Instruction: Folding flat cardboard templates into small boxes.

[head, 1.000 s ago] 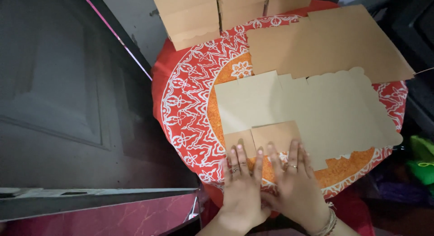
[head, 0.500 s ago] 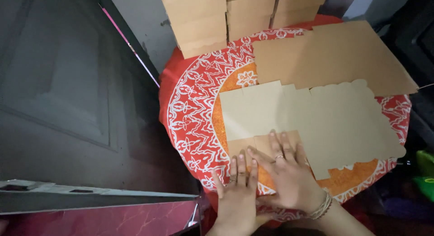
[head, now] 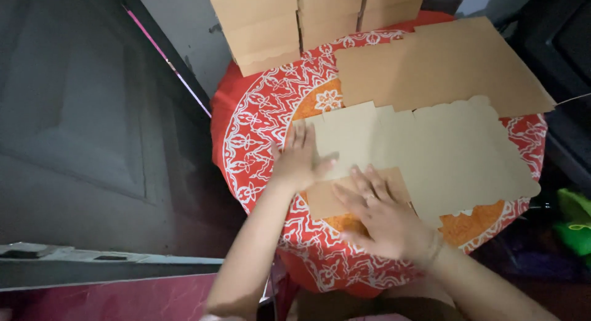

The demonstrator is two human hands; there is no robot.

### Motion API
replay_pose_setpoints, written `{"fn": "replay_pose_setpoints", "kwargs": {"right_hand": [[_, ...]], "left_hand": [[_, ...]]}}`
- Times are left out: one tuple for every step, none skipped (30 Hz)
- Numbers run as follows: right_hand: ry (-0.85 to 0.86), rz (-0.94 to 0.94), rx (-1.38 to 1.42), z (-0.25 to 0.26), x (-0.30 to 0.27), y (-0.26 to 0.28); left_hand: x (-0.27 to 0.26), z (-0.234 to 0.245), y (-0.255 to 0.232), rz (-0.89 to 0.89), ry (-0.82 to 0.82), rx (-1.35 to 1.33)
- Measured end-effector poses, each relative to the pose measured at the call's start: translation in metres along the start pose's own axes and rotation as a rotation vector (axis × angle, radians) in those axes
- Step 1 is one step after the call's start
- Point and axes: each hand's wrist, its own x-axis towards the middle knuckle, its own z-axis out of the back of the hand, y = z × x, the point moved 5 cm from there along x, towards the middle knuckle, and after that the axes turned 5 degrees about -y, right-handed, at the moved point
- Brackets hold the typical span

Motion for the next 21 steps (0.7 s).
{"fn": "replay_pose_setpoints", "kwargs": {"right_hand": [[0.319, -0.138, 0.043, 0.0, 0.009, -0.001], [0.314, -0.14, 0.042, 0.002, 0.015, -0.003], [0.304, -0.155, 0.011, 0.005, 0.022, -0.006], [0.297, -0.169, -0.02, 0.007, 0.029, -0.008], [0.296, -0.168, -0.021, 0.004, 0.03, -0.008], [0.27, -0.192, -0.032, 0.003, 0.033, -0.01], [0.243, -0.215, -0.044, 0.001, 0.036, -0.011], [0.246, -0.214, -0.042, 0.001, 0.036, -0.011], [0.243, -0.218, -0.036, 0.001, 0.037, -0.011], [0.243, -0.221, -0.03, 0.001, 0.037, -0.012], [0.247, -0.22, -0.028, 0.002, 0.036, -0.01], [0.249, -0.214, -0.026, 0.005, 0.036, -0.009], [0.251, -0.209, -0.024, 0.007, 0.035, -0.009], [0.248, -0.211, -0.026, 0.008, 0.035, -0.009], [0.246, -0.203, -0.032, 0.008, 0.036, -0.009], [0.246, -0.196, -0.035, 0.007, 0.036, -0.009], [0.245, -0.198, -0.034, 0.007, 0.037, -0.011], [0.228, -0.203, -0.031, 0.005, 0.037, -0.011], [0.21, -0.208, -0.028, 0.004, 0.037, -0.011], [0.216, -0.202, -0.025, -0.005, 0.037, -0.013], [0.178, -0.238, -0.02, -0.012, 0.037, -0.017]], "left_hand": [[0.018, -0.002, 0.007, -0.011, -0.008, 0.035], [0.03, -0.006, 0.011, -0.015, -0.013, 0.038], [0.044, -0.008, 0.014, -0.035, -0.063, 0.039], [0.056, -0.011, 0.017, -0.053, -0.109, 0.039], [0.063, -0.015, 0.019, -0.054, -0.111, 0.039], [0.071, -0.014, 0.02, -0.081, -0.196, 0.071], [0.078, -0.013, 0.021, -0.107, -0.281, 0.102], [0.077, 0.0, 0.018, -0.106, -0.278, 0.102], [0.077, 0.01, 0.015, -0.118, -0.253, 0.134], [0.076, 0.02, 0.012, -0.129, -0.227, 0.164], [0.083, 0.021, 0.013, -0.126, -0.223, 0.162], [0.091, 0.021, 0.013, -0.122, -0.189, 0.188], [0.1, 0.022, 0.013, -0.118, -0.154, 0.213], [0.094, 0.03, 0.009, -0.12, -0.158, 0.213], [0.088, 0.039, 0.002, -0.156, -0.198, 0.125], [0.081, 0.048, -0.005, -0.192, -0.234, 0.036], [0.068, 0.055, -0.016, -0.194, -0.233, 0.037], [0.053, 0.059, -0.025, -0.181, -0.186, 0.013], [0.037, 0.062, -0.033, -0.168, -0.139, -0.011], [0.031, 0.056, -0.034, -0.161, -0.134, -0.013], [0.024, 0.047, -0.032, -0.115, -0.06, -0.01]]}}
